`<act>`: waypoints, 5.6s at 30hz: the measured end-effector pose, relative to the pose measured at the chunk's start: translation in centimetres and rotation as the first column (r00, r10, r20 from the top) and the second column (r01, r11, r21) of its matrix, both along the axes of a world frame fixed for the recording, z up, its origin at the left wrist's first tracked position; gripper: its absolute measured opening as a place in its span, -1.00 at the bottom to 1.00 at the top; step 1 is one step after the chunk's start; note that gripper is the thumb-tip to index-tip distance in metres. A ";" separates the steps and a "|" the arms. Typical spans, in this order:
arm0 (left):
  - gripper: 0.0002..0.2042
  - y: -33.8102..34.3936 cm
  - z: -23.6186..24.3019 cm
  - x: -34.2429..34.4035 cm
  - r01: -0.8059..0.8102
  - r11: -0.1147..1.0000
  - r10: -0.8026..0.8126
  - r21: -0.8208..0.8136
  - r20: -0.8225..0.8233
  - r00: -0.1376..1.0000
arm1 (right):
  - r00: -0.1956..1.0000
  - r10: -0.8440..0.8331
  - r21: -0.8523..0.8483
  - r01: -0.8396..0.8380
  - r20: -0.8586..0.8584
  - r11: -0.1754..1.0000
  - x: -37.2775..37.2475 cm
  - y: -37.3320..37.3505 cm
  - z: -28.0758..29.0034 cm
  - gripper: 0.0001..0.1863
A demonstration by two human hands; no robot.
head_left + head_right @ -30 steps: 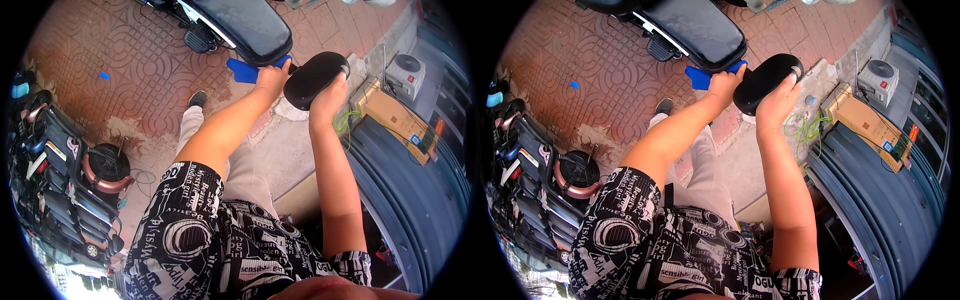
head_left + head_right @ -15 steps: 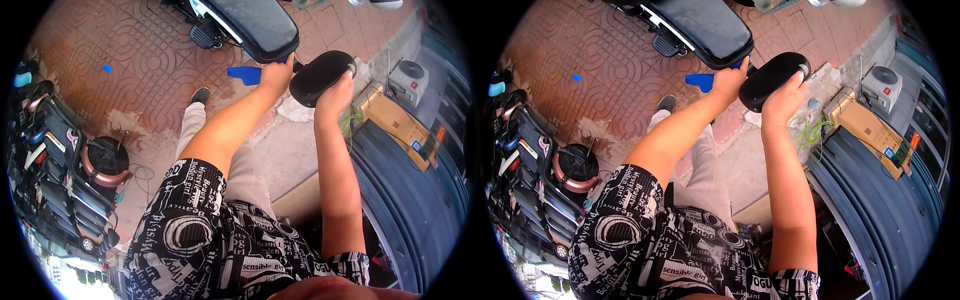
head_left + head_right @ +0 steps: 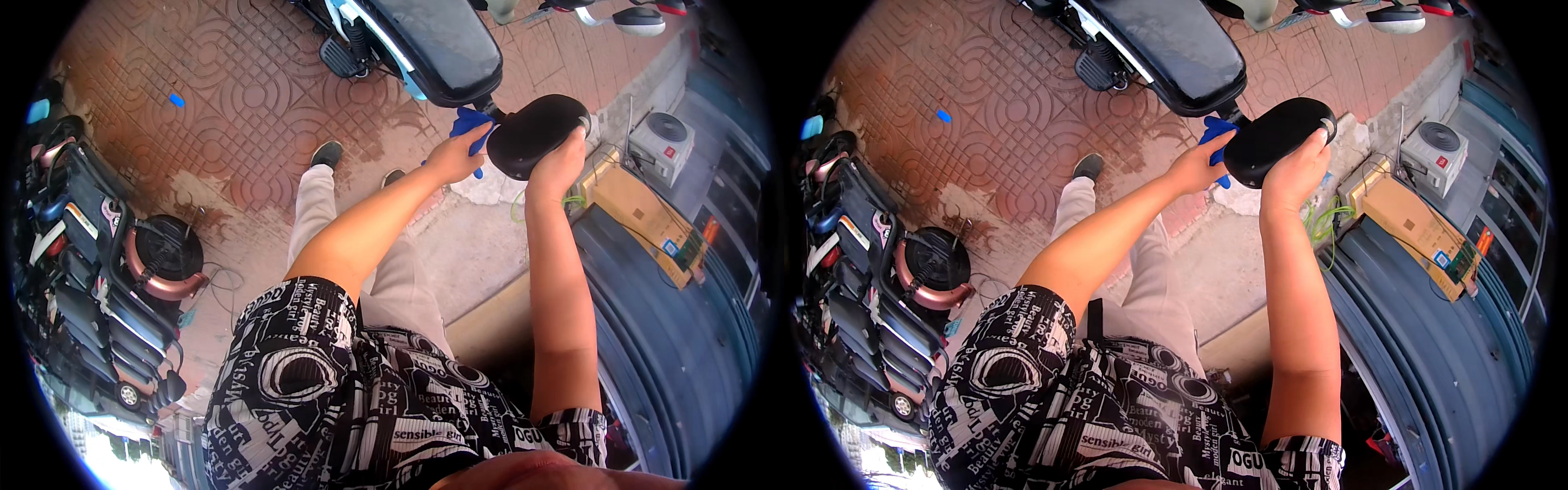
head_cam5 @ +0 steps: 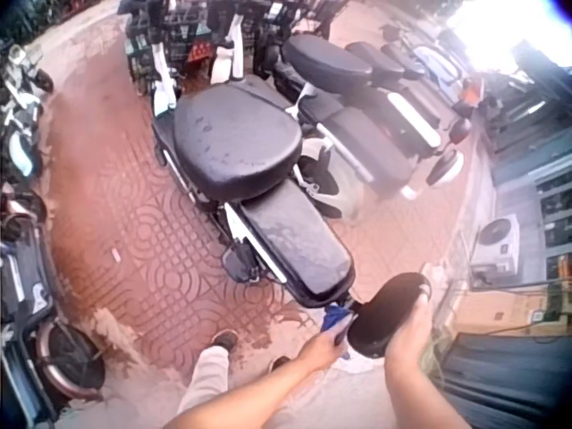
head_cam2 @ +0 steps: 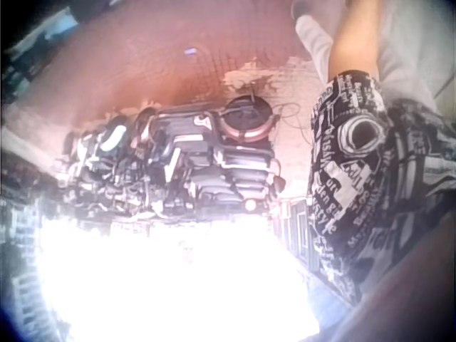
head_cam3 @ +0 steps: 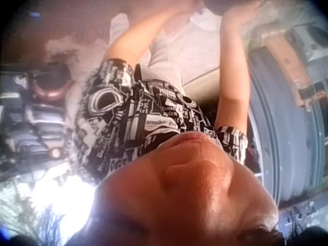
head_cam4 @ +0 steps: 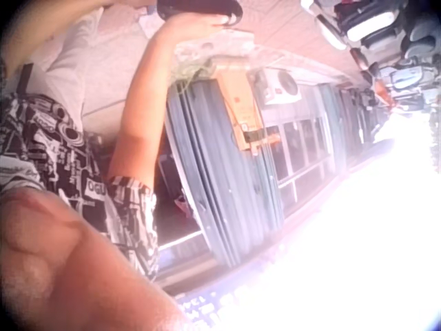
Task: The person wipes a scooter seat with a blue cloth, then installs a light blue backrest onto the scooter. They use a screwdriver to tighten screws on the backrest and adjust its position.
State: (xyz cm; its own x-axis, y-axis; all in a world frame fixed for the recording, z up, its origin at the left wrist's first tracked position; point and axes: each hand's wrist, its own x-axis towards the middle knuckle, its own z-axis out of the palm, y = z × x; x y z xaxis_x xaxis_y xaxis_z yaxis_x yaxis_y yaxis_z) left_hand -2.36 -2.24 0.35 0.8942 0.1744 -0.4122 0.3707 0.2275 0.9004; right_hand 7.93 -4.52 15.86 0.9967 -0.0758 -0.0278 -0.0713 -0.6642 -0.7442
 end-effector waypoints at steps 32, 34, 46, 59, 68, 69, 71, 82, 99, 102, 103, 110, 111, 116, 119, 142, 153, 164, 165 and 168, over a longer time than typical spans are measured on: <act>-0.39 10.3 0.3 2.4 -0.760 0.545 0.809 0.355 0.017 0.588 | 0.995 0.092 0.362 -0.071 -0.041 0.930 -0.3 0.6 -2.2 -0.44; -0.33 8.1 -0.3 3.5 -0.744 0.439 0.826 0.504 0.101 0.555 | 0.995 0.093 0.361 -0.080 -0.020 0.929 -0.7 0.9 -1.9 -0.42; -0.36 0.3 -0.2 -1.9 -0.722 0.662 0.721 0.202 0.095 0.687 | 0.989 0.133 0.361 -0.104 -0.057 0.927 0.1 0.3 -2.4 -0.35; -0.32 22.2 2.1 3.7 -0.841 0.521 0.848 0.147 0.021 0.529 | 0.996 0.092 0.292 -0.084 -0.014 0.953 0.3 -0.2 -2.9 -0.45; -0.39 7.8 1.3 1.1 -0.465 0.645 0.386 0.606 0.266 0.883 | 0.997 0.075 0.296 -0.064 -0.025 0.953 -0.5 0.1 -1.5 -0.55; -0.40 6.0 2.3 0.0 -0.418 0.671 0.302 0.612 0.289 0.908 | 0.998 0.064 0.291 -0.056 -0.019 0.955 -0.5 0.3 -1.3 -0.55; -0.44 3.8 3.6 -2.3 -0.170 0.866 0.130 0.471 0.117 0.985 | 0.999 0.051 0.273 -0.045 -0.016 0.961 -0.6 0.5 -1.1 -0.55; -0.53 3.7 1.9 1.3 -0.182 0.973 0.136 0.144 0.279 0.951 | 0.997 0.071 0.248 -0.065 -0.016 0.967 -0.7 0.4 -1.3 -0.47; -0.12 5.9 1.5 12.5 -0.009 0.944 0.006 -0.330 -0.011 1.000 | 0.998 0.043 0.341 -0.058 0.054 0.938 -1.1 0.9 -1.7 -0.61; -0.23 6.7 6.5 8.9 -0.118 0.952 0.193 -0.283 0.254 0.948 | 0.998 0.050 0.270 -0.055 0.023 0.961 -0.7 -0.1 -2.1 -0.47; -0.26 7.2 6.9 7.8 -0.176 0.954 0.253 -0.242 0.340 0.906 | 0.999 0.036 0.246 -0.037 0.010 0.969 -0.8 0.2 -1.9 -0.47; -0.34 13.4 10.9 2.2 -0.578 0.647 0.140 0.497 0.668 0.731 | 1.000 0.016 0.219 -0.010 -0.023 0.976 -0.9 0.2 -2.2 -0.46; -0.36 13.9 11.1 2.3 -0.534 0.615 0.063 0.580 0.639 0.767 | 1.000 0.019 0.211 -0.018 -0.002 0.977 -0.8 0.3 -2.3 -0.45; -0.46 12.5 8.4 4.3 -0.155 0.467 -0.373 0.871 0.353 0.858 | 1.000 0.031 0.260 -0.030 0.000 0.965 -0.9 0.2 -2.0 -0.48; -0.49 11.2 5.0 5.3 0.015 0.371 -0.482 0.929 0.179 0.857 | 0.999 0.028 0.294 -0.018 -0.030 0.956 -1.0 0.2 -1.6 -0.51; -0.34 13.5 2.9 6.4 -0.073 0.366 -0.109 0.928 0.120 0.987 | 0.999 0.035 0.298 -0.026 -0.025 0.954 -1.1 0.0 -1.4 -0.50; -0.66 20.8 1.7 12.2 0.000 0.196 -0.439 0.981 0.088 0.894 | 0.999 0.025 0.204 -0.019 -0.023 0.979 -1.2 -0.5 -1.5 -0.48; -0.40 19.5 3.2 18.4 0.570 -0.074 -0.292 0.818 -0.564 0.772 | 0.999 0.015 0.192 -0.021 0.031 0.981 -1.4 -0.1 -1.9 -0.42; -0.41 17.9 3.3 18.5 0.599 -0.052 -0.378 0.799 -0.572 0.728 | 1.000 0.011 0.195 -0.014 0.016 0.981 -1.4 0.2 -1.8 -0.40; -0.49 14.2 4.4 17.8 0.562 -0.106 -0.536 0.820 -0.523 0.663 | 1.000 0.012 0.170 -0.014 0.008 0.985 -1.4 -0.1 -1.8 -0.41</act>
State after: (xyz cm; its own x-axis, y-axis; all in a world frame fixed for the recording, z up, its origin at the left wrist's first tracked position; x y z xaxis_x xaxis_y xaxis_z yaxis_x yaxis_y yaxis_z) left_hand 15.44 11.98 4.70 0.8947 -0.1523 -0.4199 -0.0722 -0.9770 0.2005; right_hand 6.49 -4.66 14.01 0.9978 -0.0578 -0.0320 -0.0578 -0.5284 -0.8470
